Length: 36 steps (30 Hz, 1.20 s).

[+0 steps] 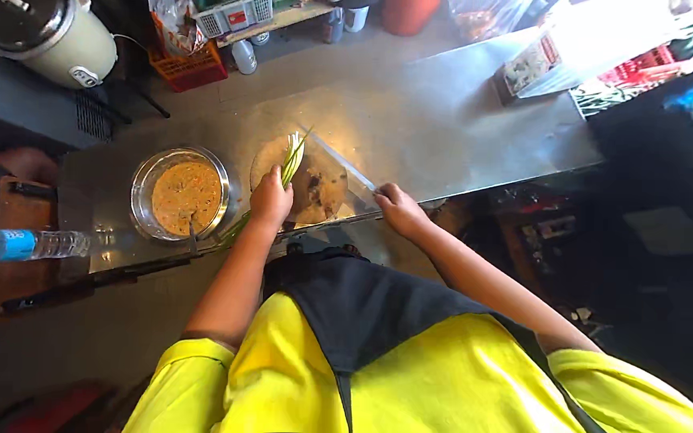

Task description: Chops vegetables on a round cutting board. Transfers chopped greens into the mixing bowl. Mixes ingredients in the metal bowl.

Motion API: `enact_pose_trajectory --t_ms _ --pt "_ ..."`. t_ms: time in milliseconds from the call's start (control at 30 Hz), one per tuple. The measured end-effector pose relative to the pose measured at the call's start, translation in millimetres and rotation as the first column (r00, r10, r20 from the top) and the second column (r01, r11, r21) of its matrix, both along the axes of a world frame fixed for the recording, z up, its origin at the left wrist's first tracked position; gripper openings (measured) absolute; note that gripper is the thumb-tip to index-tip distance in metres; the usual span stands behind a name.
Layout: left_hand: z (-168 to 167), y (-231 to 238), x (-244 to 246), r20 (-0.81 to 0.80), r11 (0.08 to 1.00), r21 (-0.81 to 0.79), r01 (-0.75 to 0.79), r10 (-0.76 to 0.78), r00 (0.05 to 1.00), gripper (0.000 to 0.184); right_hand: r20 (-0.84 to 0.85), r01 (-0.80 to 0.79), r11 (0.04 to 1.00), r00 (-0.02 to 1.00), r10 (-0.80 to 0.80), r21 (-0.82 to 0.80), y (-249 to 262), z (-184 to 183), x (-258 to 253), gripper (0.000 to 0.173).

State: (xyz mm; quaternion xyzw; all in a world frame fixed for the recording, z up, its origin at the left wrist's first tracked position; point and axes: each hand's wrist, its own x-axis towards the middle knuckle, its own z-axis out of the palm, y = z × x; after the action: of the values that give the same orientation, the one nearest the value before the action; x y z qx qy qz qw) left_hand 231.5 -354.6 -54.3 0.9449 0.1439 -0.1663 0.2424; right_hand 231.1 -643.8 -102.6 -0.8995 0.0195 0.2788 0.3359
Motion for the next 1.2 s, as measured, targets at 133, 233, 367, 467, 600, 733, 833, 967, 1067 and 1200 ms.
enact_pose_trajectory --t_ms 133,233,367,467,600,733,833,967,1067,1200 --pt "-30.3 -28.0 44.1 0.0 0.998 0.061 0.023 -0.023 1.0 0.047 -0.025 0.185 0.973 0.983 -0.183 0.137 -44.0 7.2 -15.1 0.052" --pt "-61.4 -39.7 65.5 0.044 0.999 0.044 0.029 -0.031 0.999 0.054 0.013 0.112 0.982 0.993 -0.115 0.152 -48.1 12.2 -25.0 0.045" --pt "-77.1 -30.6 52.7 0.141 0.995 0.077 0.067 -0.078 0.987 0.099 0.043 -0.166 0.985 0.986 0.163 0.055 -35.5 18.7 -28.0 0.049" --pt "-78.6 -9.6 24.9 0.125 0.99 0.126 0.058 -0.074 0.989 0.107 0.047 -0.338 0.94 0.939 0.34 -0.043 -25.1 18.4 -33.1 0.05" --pt "-88.3 8.1 3.0 0.173 0.995 0.085 0.043 -0.057 0.983 0.077 0.011 -0.508 0.852 0.858 0.513 -0.129 -11.5 10.3 -33.3 0.053" --pt "-102.0 5.6 -1.0 0.284 0.999 0.049 0.012 -0.026 0.958 0.049 -0.138 -0.6 0.775 0.8 0.583 -0.2 8.1 16.6 -28.1 0.056" --pt "-104.6 4.1 1.0 0.267 1.0 0.028 -0.004 -0.004 0.964 0.041 -0.196 -0.621 0.737 0.784 0.589 -0.267 17.3 19.7 -25.7 0.056" --pt "-105.9 7.3 4.7 0.269 1.0 0.009 -0.001 -0.002 0.963 0.033 -0.218 -0.631 0.717 0.776 0.592 -0.298 27.4 23.7 -22.1 0.055" --pt "-109.1 8.4 7.6 0.272 1.0 0.017 0.014 -0.018 0.962 0.027 -0.245 -0.635 0.708 0.772 0.586 -0.309 34.2 23.1 -21.0 0.056" --pt "-112.7 10.1 9.2 0.274 1.0 0.002 0.01 -0.011 0.962 0.021 -0.302 -0.634 0.706 0.773 0.558 -0.317 43.6 16.3 -21.5 0.057"
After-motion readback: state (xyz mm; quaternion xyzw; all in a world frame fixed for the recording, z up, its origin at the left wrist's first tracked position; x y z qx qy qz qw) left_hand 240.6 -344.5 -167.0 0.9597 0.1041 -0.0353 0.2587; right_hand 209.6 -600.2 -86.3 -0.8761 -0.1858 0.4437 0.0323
